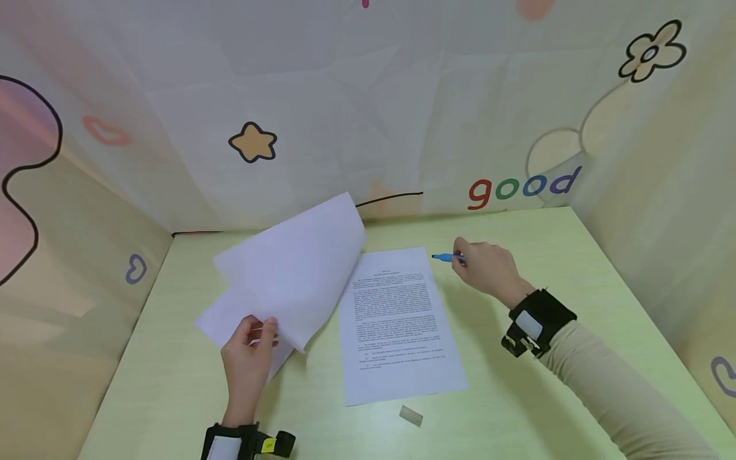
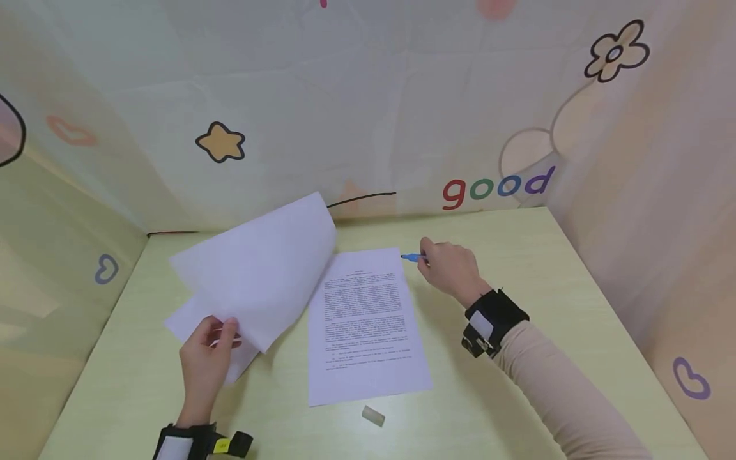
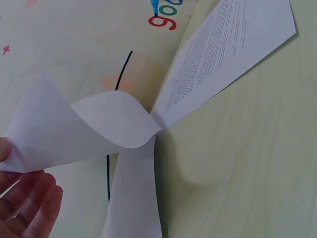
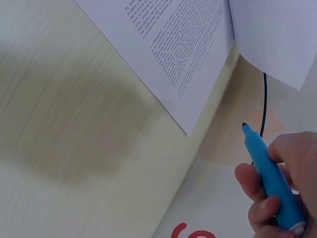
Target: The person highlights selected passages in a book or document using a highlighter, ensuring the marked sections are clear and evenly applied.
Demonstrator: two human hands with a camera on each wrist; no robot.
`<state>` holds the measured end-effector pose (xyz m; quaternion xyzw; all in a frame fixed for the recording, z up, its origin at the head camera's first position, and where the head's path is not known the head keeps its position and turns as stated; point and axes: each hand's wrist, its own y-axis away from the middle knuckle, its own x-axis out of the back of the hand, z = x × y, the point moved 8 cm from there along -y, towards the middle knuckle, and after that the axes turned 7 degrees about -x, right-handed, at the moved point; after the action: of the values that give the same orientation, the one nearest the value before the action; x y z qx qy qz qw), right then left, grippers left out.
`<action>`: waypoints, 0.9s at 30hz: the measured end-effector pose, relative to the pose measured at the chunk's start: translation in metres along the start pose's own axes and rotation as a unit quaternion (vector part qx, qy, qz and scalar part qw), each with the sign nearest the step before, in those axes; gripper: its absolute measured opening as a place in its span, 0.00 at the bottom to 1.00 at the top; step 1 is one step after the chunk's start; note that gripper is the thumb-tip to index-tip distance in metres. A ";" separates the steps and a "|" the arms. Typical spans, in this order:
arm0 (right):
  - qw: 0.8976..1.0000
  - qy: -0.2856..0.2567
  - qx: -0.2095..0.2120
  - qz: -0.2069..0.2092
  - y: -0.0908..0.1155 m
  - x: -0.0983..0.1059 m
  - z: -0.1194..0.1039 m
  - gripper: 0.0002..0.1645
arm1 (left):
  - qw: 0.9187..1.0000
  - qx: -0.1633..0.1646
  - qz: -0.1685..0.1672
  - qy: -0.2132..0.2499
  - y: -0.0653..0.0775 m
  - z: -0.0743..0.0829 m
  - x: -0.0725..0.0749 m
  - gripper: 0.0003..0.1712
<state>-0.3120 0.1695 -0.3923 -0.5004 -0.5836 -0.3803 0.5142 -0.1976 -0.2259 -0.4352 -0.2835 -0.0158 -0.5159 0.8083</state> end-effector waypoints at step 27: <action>1.000 0.002 0.007 0.008 -0.002 -0.002 -0.006 0.08 | 0.942 0.269 0.068 0.187 0.029 -0.080 0.023 0.23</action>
<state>-0.3129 0.1633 -0.3928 -0.5004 -0.5813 -0.3729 0.5221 -0.1840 -0.2736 -0.5077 0.0452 0.0169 -0.4797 0.8761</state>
